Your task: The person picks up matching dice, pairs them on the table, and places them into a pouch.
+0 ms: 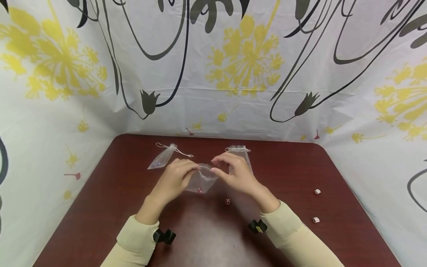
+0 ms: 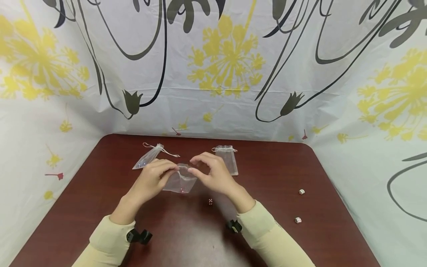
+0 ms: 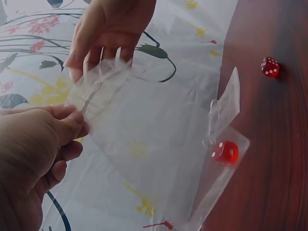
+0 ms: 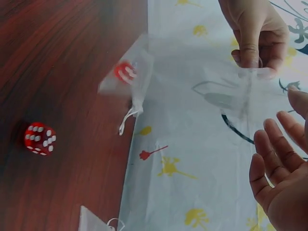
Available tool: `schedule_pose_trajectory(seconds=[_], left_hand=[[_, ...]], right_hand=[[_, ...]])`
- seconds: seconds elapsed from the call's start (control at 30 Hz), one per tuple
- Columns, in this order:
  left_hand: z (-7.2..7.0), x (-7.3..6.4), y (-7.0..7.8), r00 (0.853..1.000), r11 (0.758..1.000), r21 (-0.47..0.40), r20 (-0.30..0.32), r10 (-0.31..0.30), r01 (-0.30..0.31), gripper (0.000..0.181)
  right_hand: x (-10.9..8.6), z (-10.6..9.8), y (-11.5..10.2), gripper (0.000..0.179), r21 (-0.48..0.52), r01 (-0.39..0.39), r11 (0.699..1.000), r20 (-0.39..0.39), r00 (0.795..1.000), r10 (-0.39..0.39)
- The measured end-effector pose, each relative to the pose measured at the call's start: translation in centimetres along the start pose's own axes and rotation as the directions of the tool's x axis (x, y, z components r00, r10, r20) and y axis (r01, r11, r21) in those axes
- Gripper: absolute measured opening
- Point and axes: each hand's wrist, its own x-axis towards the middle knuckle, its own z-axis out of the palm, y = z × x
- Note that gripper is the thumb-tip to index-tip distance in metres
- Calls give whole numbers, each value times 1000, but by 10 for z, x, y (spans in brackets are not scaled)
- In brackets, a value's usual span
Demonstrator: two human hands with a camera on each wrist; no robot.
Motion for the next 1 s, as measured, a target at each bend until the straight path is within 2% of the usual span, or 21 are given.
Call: schedule_pose_trajectory(seconds=[0.17,0.33,0.53,0.73,0.9,1.0], left_hand=[[1,0,-5,1000,1000,6,-9,-16,17,13],[4,1,-11,998,998,31,-12,-58,59,13],[8,2,-16,994,994,37,-36,-100,101,14],[13,10,-22,989,989,41,-59,-139,141,13],[16,16,-30,984,983,52,-50,-172,175,11],[17,18,-34,978,978,38,-49,-204,206,11]], right_hand=[[-12,-4,6,22,9,-45,999,-32,998,45],[-25,-6,13,24,7,-72,997,-70,995,72],[-42,-6,22,28,25,-138,990,-94,986,140],[-48,-11,7,24,10,-181,983,-128,975,181],[-54,-14,-2,21,-2,-202,979,-127,971,200],[-65,-8,13,20,8,-224,975,-101,969,224]])
